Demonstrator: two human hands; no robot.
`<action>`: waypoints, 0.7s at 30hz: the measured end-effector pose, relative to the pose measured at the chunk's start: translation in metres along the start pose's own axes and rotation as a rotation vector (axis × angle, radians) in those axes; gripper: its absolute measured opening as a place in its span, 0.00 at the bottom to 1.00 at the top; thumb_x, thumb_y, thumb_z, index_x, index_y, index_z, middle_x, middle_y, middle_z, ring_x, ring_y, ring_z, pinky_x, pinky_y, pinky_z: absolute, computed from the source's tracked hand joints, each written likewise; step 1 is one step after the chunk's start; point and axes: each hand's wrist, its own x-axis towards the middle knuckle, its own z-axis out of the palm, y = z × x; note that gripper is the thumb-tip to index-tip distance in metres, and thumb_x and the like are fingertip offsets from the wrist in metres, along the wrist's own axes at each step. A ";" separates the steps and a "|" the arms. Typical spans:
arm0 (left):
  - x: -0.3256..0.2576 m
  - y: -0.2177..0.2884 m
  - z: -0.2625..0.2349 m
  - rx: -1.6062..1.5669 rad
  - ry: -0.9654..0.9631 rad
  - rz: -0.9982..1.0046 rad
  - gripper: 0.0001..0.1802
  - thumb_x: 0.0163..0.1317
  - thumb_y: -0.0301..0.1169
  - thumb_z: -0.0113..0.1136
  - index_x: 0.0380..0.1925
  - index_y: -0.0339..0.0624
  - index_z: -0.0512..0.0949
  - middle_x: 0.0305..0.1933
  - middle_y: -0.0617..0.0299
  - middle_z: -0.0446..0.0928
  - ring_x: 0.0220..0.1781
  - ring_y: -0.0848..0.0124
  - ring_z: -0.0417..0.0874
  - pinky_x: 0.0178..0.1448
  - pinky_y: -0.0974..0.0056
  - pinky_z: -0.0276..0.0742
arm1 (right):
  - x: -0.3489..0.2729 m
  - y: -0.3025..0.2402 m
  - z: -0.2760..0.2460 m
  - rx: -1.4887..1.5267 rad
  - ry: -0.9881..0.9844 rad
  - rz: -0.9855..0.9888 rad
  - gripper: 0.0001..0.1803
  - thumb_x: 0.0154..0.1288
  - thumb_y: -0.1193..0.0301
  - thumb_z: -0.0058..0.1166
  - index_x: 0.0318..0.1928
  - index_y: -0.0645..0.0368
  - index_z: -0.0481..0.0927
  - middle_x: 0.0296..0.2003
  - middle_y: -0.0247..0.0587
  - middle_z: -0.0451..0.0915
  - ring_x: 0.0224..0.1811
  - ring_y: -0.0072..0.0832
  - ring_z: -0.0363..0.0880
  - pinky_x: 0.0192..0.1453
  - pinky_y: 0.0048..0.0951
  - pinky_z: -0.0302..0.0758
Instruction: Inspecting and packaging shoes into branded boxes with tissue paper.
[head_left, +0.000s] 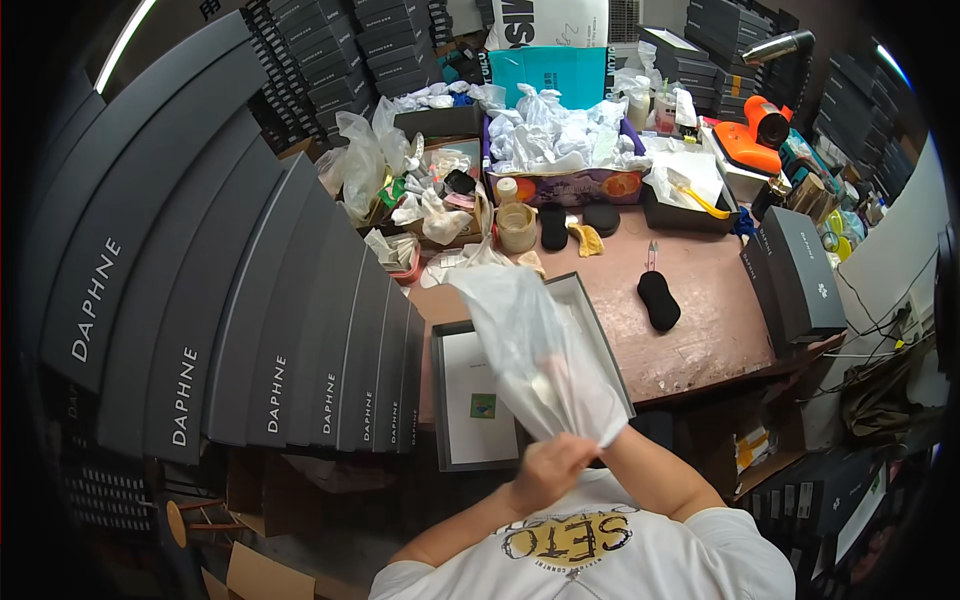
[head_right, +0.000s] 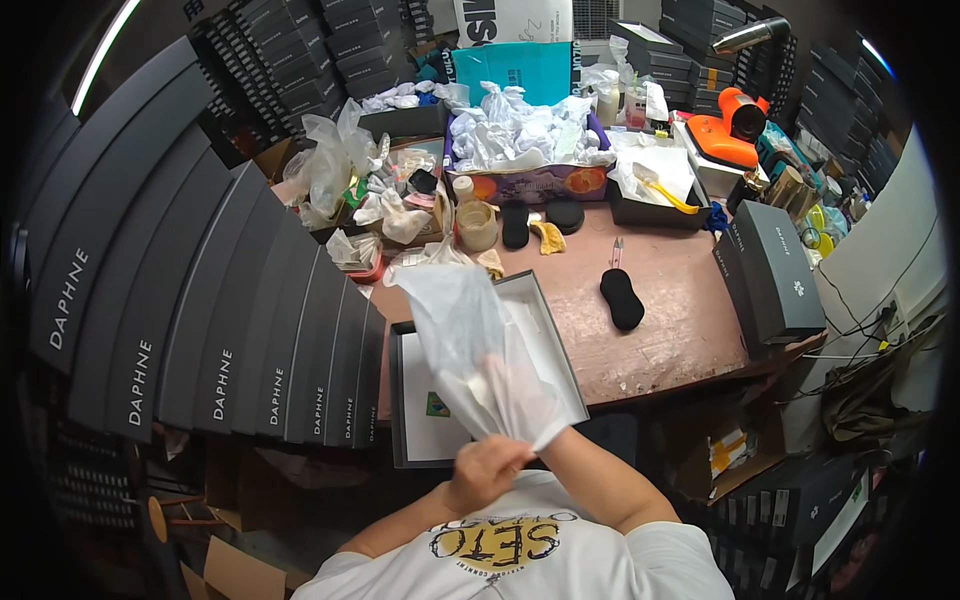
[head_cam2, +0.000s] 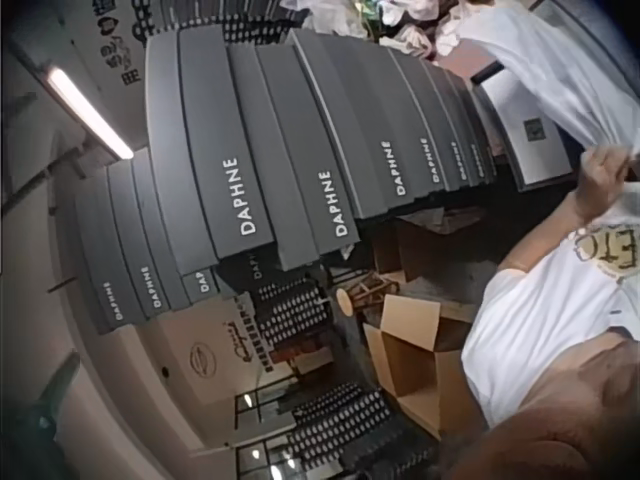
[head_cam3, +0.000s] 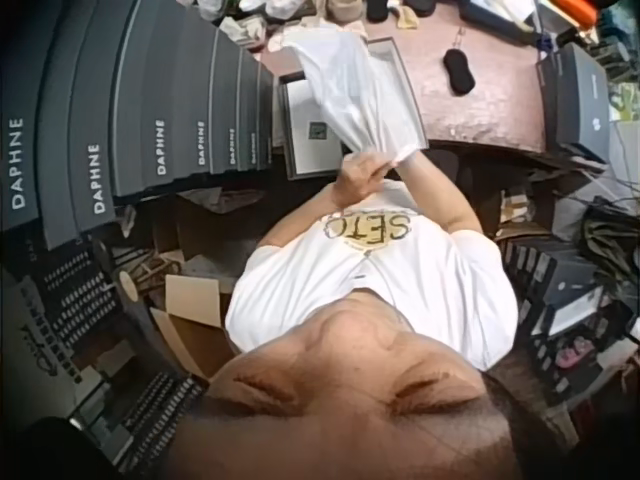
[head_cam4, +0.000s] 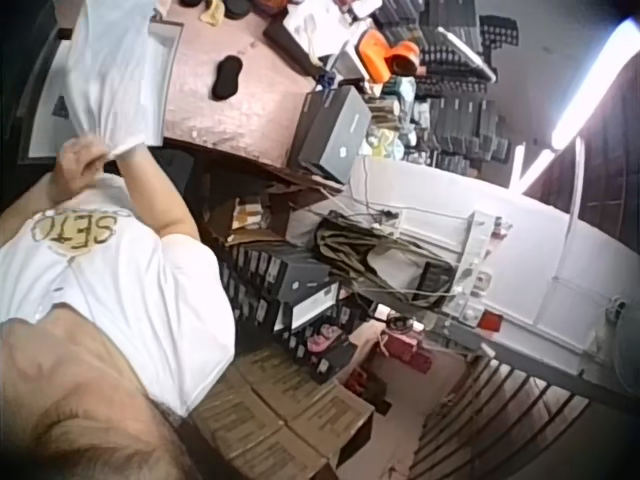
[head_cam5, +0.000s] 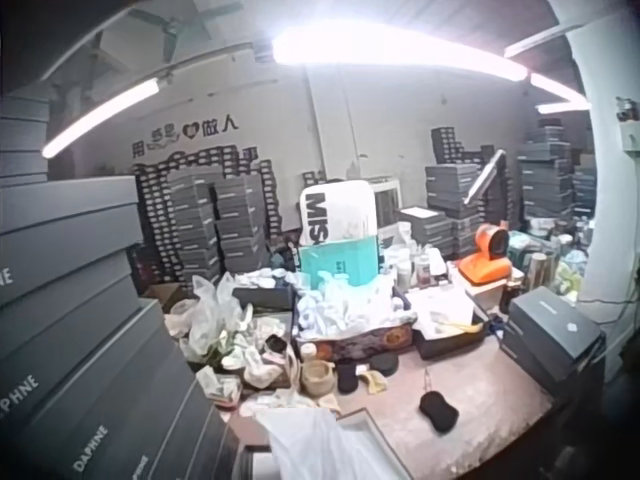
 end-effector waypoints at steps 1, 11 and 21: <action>0.003 0.005 0.007 -0.051 -0.019 0.016 0.11 0.52 0.20 0.64 0.37 0.39 0.80 0.31 0.58 0.78 0.28 0.62 0.81 0.30 0.62 0.76 | 0.003 -0.001 0.009 0.062 0.032 0.052 0.28 0.64 0.65 0.54 0.61 0.63 0.68 0.55 0.50 0.73 0.54 0.36 0.75 0.57 0.30 0.74; -0.008 0.006 0.009 -0.063 0.005 -0.151 0.09 0.56 0.24 0.66 0.37 0.37 0.79 0.30 0.57 0.78 0.27 0.65 0.80 0.30 0.66 0.76 | 0.010 -0.001 0.024 0.170 0.085 0.135 0.25 0.65 0.68 0.52 0.61 0.63 0.69 0.54 0.48 0.74 0.54 0.36 0.76 0.58 0.31 0.74; -0.040 -0.041 -0.043 -1.049 0.576 -1.079 0.39 0.64 0.51 0.55 0.67 0.42 0.57 0.66 0.59 0.64 0.68 0.63 0.64 0.69 0.54 0.62 | -0.011 -0.039 0.014 0.450 0.123 0.012 0.22 0.66 0.71 0.49 0.60 0.63 0.70 0.54 0.47 0.75 0.54 0.35 0.76 0.58 0.31 0.74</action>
